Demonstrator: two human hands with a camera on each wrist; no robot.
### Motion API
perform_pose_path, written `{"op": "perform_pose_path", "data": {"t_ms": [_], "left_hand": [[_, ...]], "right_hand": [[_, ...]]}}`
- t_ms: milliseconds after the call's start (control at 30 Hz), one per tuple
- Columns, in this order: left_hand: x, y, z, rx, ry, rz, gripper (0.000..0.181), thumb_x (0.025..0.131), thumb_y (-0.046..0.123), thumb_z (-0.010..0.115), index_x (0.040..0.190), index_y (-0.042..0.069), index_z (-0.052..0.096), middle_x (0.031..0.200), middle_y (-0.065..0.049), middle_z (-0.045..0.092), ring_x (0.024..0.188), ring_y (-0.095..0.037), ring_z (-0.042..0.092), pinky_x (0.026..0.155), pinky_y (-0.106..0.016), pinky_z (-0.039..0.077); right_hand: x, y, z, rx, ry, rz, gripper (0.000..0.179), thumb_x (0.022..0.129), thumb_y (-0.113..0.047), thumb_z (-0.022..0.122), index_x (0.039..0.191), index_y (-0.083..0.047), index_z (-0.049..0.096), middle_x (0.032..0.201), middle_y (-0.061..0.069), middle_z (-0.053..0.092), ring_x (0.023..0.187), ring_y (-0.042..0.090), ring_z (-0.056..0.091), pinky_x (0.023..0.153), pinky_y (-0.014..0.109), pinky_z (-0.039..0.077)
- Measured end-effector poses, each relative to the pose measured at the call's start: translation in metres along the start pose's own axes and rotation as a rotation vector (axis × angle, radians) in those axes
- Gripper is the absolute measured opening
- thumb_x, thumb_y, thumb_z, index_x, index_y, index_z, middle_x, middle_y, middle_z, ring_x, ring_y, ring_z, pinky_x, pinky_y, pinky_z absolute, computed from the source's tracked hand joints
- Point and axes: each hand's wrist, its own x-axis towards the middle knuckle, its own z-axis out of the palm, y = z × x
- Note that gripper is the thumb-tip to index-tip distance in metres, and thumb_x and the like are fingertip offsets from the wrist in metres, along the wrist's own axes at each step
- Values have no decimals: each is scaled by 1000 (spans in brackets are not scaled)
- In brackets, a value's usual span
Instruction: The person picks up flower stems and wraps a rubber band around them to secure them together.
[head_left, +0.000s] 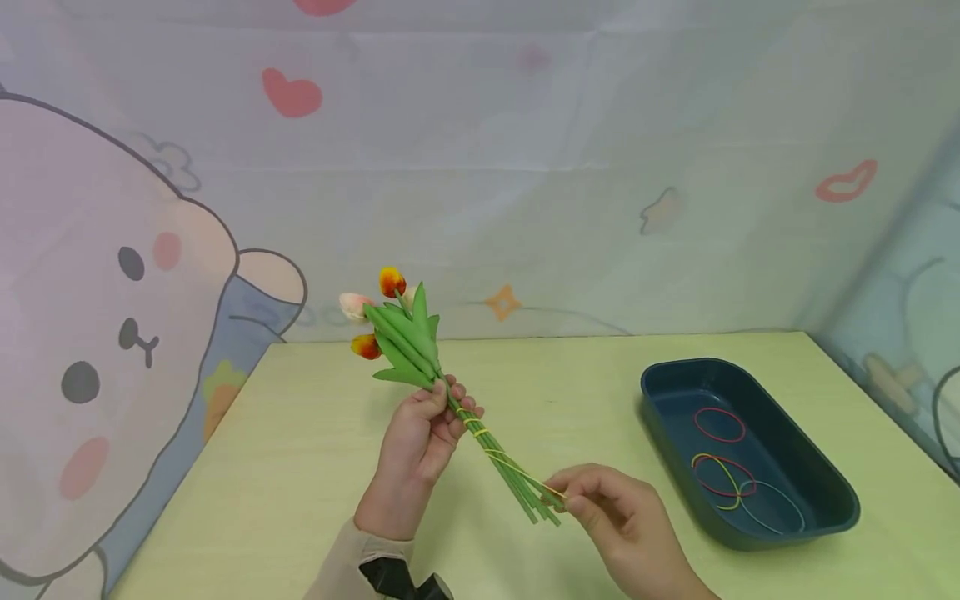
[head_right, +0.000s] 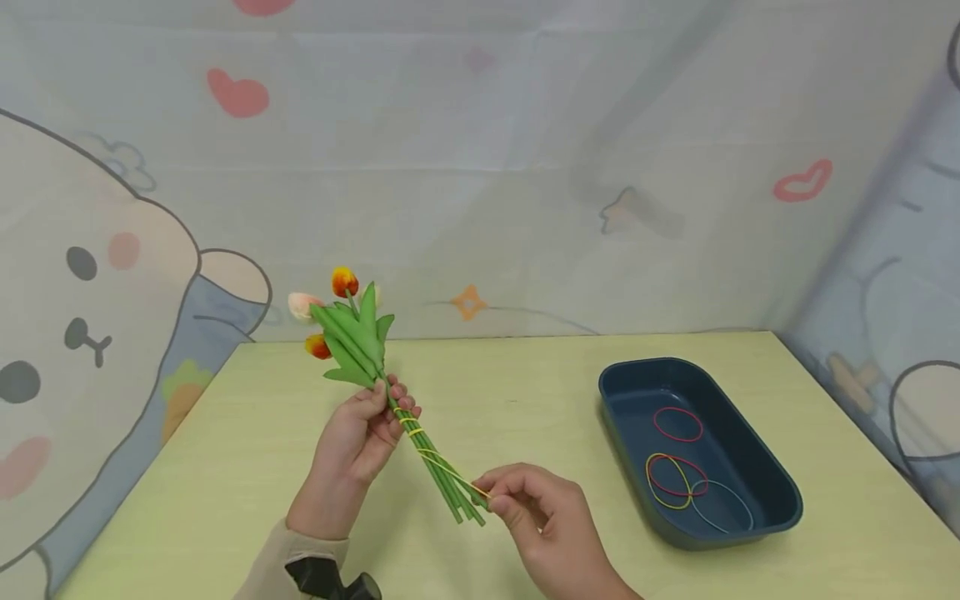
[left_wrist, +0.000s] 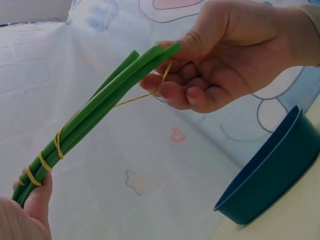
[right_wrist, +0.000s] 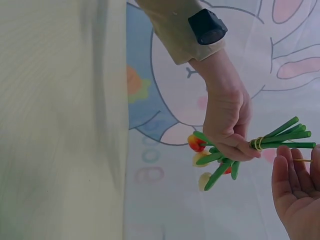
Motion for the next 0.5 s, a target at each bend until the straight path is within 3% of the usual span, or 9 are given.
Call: {"op": "perform_pose_path", "data": {"t_ms": [233,500], "left_hand": [[1,0,0,-38,32,-9,16,99,11,28,94,1,41,75,-1,48,65,-10,54,70,-21,54],[-1,1,0,-98,80,-13,16,98,11,30,95,1,42,76,-1,50,66,-9,57,76,-24,54]], "right_hand": [[-3,-4,4,24,72,-30,17,81,17,52,82,0,56,93,6,64,78,12,62,69,19,54],[-3,-8,9,13,129,-2,16,81,14,55,82,-2,57,96,-3,63,82,8,62,71,16,53]]}}
